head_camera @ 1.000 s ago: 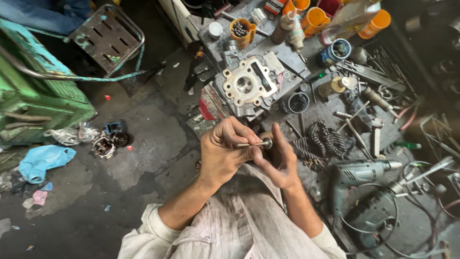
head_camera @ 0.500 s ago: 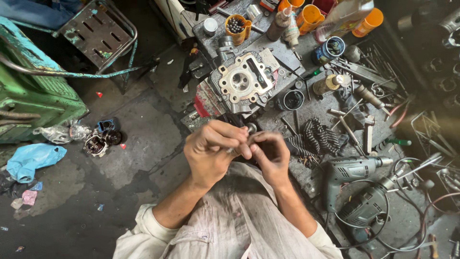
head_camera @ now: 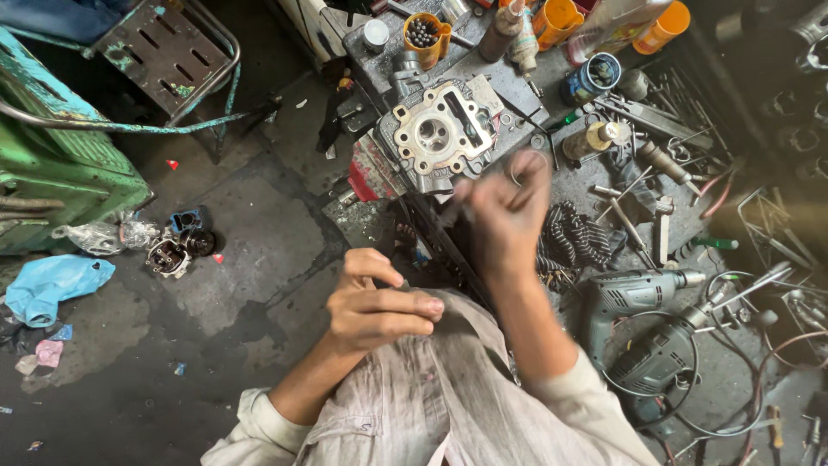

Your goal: The person assembles a small engine block clamped in a bench vise. They insert a metal ring into the cylinder bore, then use a T-handle wrench to tighten bolts on the engine head. Finally, they use a cordless impact driver to fasten additional bolts.

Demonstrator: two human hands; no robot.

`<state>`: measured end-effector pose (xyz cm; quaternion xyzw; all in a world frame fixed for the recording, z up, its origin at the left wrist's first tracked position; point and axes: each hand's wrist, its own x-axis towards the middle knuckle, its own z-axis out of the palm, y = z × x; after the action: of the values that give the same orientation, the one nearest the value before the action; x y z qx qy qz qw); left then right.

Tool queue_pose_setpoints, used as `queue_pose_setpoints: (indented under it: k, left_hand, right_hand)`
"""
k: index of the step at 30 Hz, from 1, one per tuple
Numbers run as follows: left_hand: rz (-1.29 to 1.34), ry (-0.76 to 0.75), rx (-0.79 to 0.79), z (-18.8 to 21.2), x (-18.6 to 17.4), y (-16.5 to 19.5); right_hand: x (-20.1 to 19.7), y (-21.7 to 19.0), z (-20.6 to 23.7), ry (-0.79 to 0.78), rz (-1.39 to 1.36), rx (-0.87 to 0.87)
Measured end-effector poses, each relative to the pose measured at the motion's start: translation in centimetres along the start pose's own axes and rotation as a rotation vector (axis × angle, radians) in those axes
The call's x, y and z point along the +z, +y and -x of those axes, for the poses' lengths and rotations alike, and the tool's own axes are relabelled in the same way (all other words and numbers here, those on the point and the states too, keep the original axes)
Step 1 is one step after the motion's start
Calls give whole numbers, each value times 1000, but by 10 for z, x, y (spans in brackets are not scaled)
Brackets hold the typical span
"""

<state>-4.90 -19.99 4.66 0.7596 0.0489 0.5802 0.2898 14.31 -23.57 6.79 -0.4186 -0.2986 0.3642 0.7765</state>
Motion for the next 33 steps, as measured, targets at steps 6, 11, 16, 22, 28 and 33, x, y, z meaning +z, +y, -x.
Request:
queue_pose_setpoints:
  k: [6, 11, 16, 22, 28, 33]
  left_hand:
    - [71, -193, -391, 23, -7, 3]
    - [-131, -184, -572, 34, -6, 5]
    - [-458, -279, -541, 12, -1, -17]
    - [-729, -388, -385, -38, 17, -63]
    - [-660, -427, -326, -61, 37, -80]
    - [24, 64, -536, -38, 29, -77]
  right_hand:
    - [-34, 24, -98, -281, 689, -224]
    - [-47, 41, -99, -40, 520, -140]
    - [-48, 33, -94, 116, 399, -273]
    - [-52, 22, -78, 156, 285, -301]
    - [-66, 12, -57, 205, 323, -287]
    - [-74, 10, -50, 256, 303, -262]
